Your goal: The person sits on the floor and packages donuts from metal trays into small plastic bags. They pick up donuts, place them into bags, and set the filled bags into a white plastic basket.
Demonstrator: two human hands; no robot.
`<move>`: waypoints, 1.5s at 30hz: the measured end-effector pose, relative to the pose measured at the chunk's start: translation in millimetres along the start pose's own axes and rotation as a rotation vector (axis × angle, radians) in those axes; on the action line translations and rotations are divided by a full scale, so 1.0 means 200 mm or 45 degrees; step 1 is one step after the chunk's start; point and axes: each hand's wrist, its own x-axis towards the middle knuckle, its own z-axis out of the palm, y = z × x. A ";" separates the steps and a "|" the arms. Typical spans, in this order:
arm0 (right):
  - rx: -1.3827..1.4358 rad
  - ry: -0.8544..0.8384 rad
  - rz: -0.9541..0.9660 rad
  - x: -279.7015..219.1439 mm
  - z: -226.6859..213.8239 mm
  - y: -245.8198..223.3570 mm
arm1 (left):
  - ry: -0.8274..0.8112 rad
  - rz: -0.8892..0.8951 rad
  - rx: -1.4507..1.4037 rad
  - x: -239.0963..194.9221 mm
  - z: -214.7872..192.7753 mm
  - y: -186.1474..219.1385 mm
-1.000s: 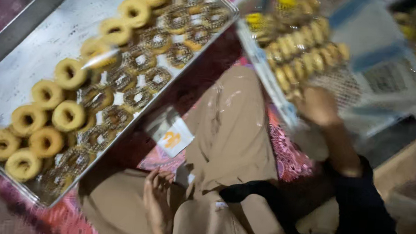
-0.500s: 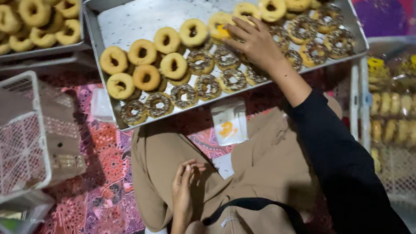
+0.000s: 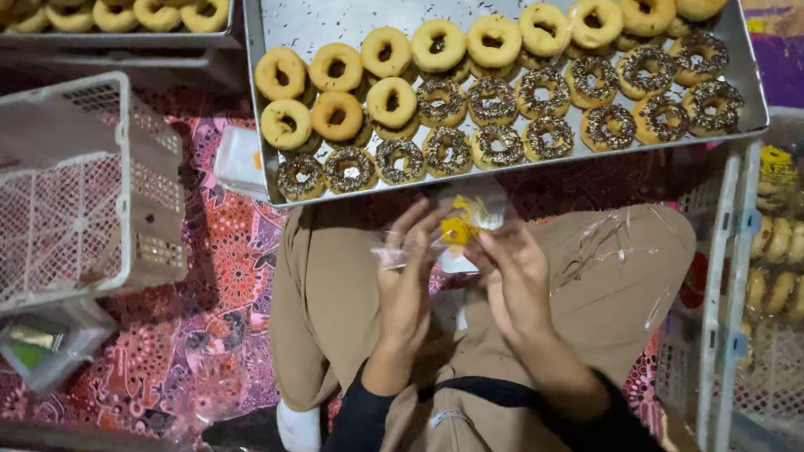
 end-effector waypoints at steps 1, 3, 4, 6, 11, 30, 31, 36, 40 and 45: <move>0.055 0.047 -0.005 -0.04 -0.01 0.01 | 0.082 -0.021 -0.077 0.00 0.03 0.01; 0.001 0.110 -0.013 -0.10 -0.03 0.02 | 0.147 -0.030 -0.164 -0.01 0.08 0.03; -0.025 0.146 -0.016 -0.12 -0.03 0.02 | 0.135 -0.017 -0.174 -0.03 0.08 0.04; -0.500 0.336 -0.500 -0.15 -0.04 0.00 | 0.092 -0.039 -0.165 -0.06 0.09 0.04; -1.686 -0.501 -1.683 -0.08 0.00 -0.20 | -0.149 -0.281 -0.157 -0.08 0.07 0.06; -2.211 -0.834 -0.666 -0.07 0.08 -0.33 | 0.269 -0.241 0.192 -0.07 -0.12 -0.07; -2.331 -0.910 -0.834 -0.08 0.09 -0.31 | 0.252 -0.461 0.036 -0.07 -0.12 -0.09; -2.302 -1.119 -1.422 -0.09 0.06 -0.19 | 0.018 -0.468 -0.009 -0.13 -0.21 -0.28; -2.214 -1.262 -1.788 -0.07 -0.02 -0.17 | -0.056 -0.387 0.044 -0.13 -0.26 -0.30; -2.603 -1.168 -0.954 -0.02 -0.03 -0.17 | -0.111 0.343 1.223 -0.16 -0.08 -0.15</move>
